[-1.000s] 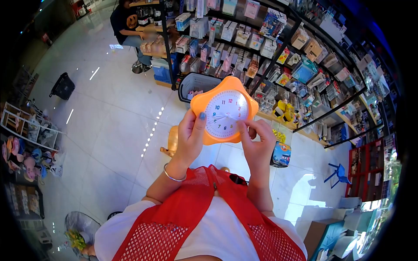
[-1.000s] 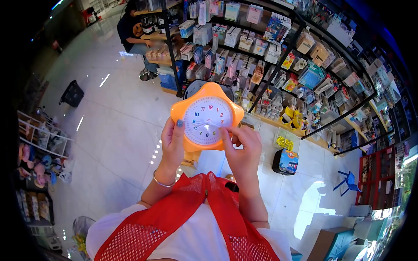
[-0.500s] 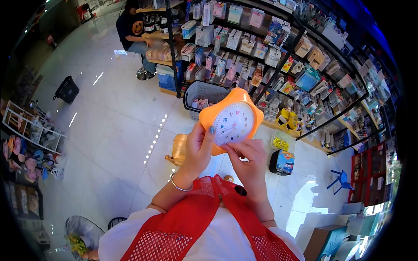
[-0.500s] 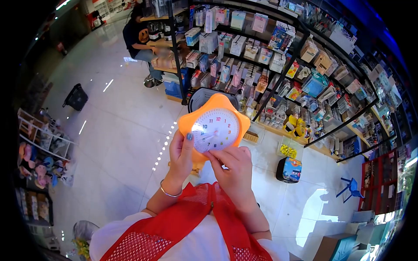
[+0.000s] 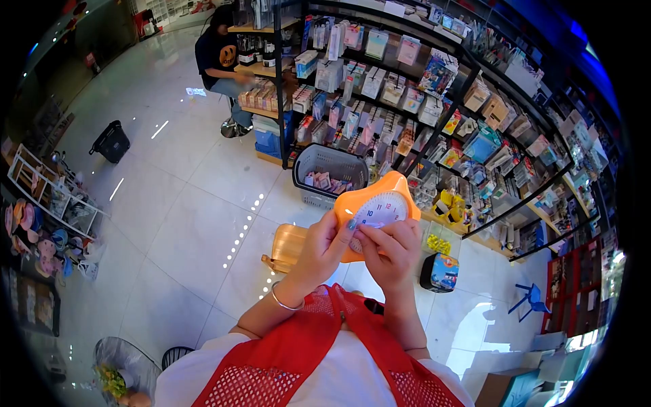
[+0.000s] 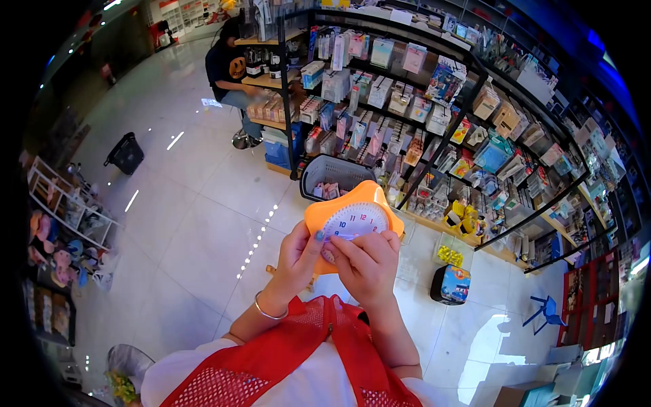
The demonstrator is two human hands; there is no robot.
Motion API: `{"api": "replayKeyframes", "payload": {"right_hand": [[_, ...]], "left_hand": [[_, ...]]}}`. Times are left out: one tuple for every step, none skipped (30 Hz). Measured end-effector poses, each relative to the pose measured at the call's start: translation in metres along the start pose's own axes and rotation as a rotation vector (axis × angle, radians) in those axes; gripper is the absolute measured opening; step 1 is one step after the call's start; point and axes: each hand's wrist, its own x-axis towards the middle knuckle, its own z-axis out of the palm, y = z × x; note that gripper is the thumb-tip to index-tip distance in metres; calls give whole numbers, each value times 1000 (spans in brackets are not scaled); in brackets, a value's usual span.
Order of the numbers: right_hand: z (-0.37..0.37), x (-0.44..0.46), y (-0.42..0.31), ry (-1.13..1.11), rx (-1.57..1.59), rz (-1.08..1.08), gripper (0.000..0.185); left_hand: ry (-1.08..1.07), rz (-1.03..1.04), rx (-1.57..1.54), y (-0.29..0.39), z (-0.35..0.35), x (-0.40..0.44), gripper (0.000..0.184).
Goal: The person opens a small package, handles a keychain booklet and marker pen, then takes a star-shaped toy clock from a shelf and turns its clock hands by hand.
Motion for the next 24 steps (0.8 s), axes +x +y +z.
{"api": "replayKeyframes", "payload": {"right_hand": [[0,1,0,-9,13,17,24],[0,3,-1,-8,15,37,23],[0,5,-1,-8,18,57,22],[1,5,-2,-8,21,78,22],[2,5,-2,4,8,100,21],[2,5,-1,18,-7,121,21],[3,6,1,34,-22,140,21],[3,6,1,59,-8,192,21],[2,7,2,81,6,247,21],[2,7,2,101,19,302,21],[2,7,2,164,44,374,22],[2,8,3,226,68,448,22],[3,8,4,285,91,525,22],[0,5,12,261,36,472,21],[-4,2,14,212,-2,463,20],[-8,1,16,167,-38,448,20],[-9,2,17,124,-72,427,19],[-7,0,17,115,-31,465,18],[-7,-4,16,66,-28,466,18],[-5,-5,15,27,-23,457,17],[-4,-6,13,-7,-19,445,17],[-2,-8,11,-32,-5,451,16],[0,-9,12,-39,43,390,17],[1,-11,13,-18,44,382,20]], "left_hand": [[-3,3,9,1,-1,1,22],[-6,6,18,2,-2,2,23],[-17,5,38,2,-3,2,23],[-29,2,59,3,-4,1,24],[-42,0,80,3,-6,0,25],[-51,11,125,4,-7,-1,25],[-62,26,169,6,-7,-1,26],[-71,39,213,7,-7,-1,27],[-79,47,216,4,-8,0,27],[-86,54,219,0,-8,-1,27],[-92,57,220,-2,-8,-2,27],[-86,61,238,-2,-8,-2,27],[-80,60,257,2,-8,-2,27],[-74,55,276,5,-8,-2,26],[-46,72,236,8,-7,-3,26],[-17,95,199,10,-6,0,25],[14,125,162,10,-7,1,25],[44,93,128,8,-9,-2,23],[86,91,102,4,-10,-5,22],[125,102,79,0,-13,-5,22],[161,119,54,-2,-15,-4,22],[175,98,25,2,-14,-1,23],[160,96,46,1,-16,2,23],[146,89,68,-3,-19,2,24]]}}
